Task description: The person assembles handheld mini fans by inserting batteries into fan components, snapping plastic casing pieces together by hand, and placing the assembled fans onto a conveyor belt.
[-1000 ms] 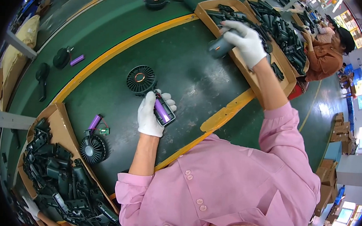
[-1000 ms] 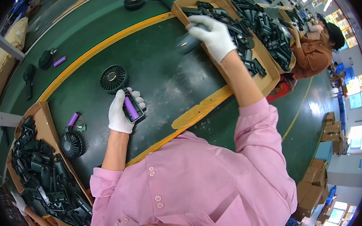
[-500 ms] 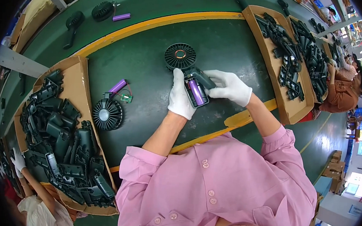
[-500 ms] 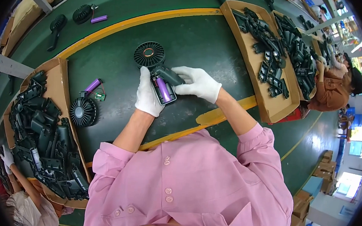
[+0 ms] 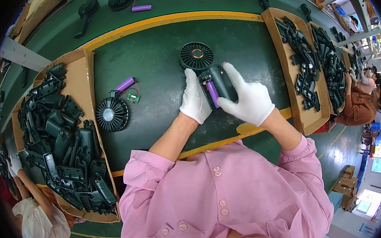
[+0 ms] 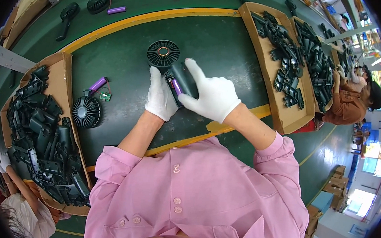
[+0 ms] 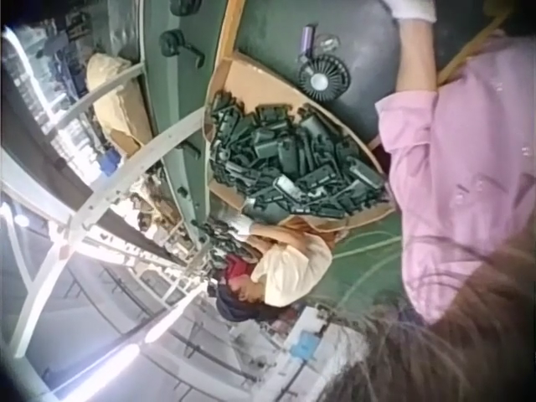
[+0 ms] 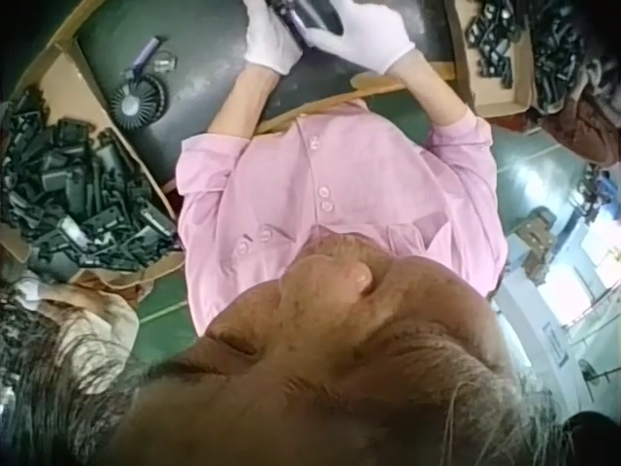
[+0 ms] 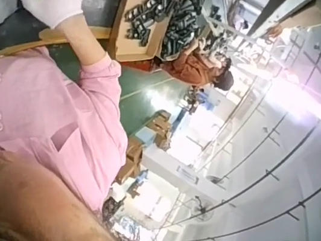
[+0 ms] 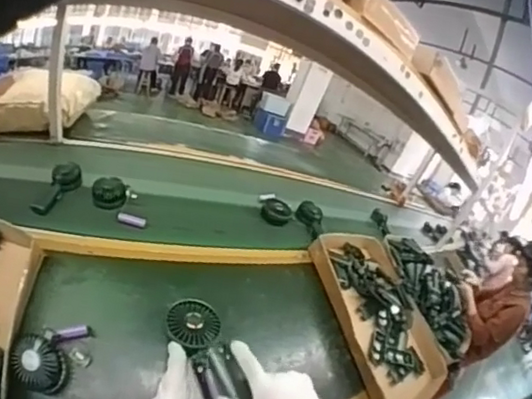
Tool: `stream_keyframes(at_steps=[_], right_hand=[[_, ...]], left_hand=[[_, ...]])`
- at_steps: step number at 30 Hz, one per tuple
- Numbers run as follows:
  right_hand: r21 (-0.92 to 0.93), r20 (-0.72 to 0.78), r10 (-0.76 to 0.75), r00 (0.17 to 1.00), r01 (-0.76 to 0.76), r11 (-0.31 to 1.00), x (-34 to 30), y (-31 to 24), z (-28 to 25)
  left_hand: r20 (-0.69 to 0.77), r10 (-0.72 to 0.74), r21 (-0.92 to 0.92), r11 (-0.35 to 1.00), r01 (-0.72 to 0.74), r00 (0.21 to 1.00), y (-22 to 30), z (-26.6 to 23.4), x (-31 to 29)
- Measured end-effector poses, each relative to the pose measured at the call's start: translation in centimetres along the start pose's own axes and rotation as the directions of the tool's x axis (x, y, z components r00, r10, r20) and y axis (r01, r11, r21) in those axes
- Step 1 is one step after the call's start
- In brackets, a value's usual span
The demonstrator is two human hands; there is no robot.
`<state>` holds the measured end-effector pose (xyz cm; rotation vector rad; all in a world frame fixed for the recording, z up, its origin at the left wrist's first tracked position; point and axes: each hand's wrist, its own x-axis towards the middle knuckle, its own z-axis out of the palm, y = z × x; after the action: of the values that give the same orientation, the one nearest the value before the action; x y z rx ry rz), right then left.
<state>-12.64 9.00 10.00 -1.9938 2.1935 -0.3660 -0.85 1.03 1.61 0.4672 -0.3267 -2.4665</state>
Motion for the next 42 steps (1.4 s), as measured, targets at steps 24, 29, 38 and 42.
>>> stream_keyframes(at_steps=[24,29,38,42], right_hand=[[-0.195,0.226,-0.190,0.955,0.235,0.952,-1.4,1.6,3.3],[-0.067,0.188,-0.225,0.956,0.241,0.968,-2.3,2.7,4.6],[0.627,0.097,0.095,0.991,-0.135,0.767,-0.9,2.8,3.7],[0.520,0.167,0.000,0.986,-0.088,0.850,-0.4,2.2,4.4]], left_hand=[[0.096,0.020,0.199,0.979,-0.039,0.995,-2.2,-1.4,-0.3],[0.078,0.050,0.298,0.952,-0.071,0.996,-2.9,-2.0,-0.1],[0.135,0.137,0.135,0.978,-0.156,0.981,-0.3,-2.2,0.0],[0.287,0.186,0.262,0.928,-0.264,0.940,-0.7,-2.6,0.2]])
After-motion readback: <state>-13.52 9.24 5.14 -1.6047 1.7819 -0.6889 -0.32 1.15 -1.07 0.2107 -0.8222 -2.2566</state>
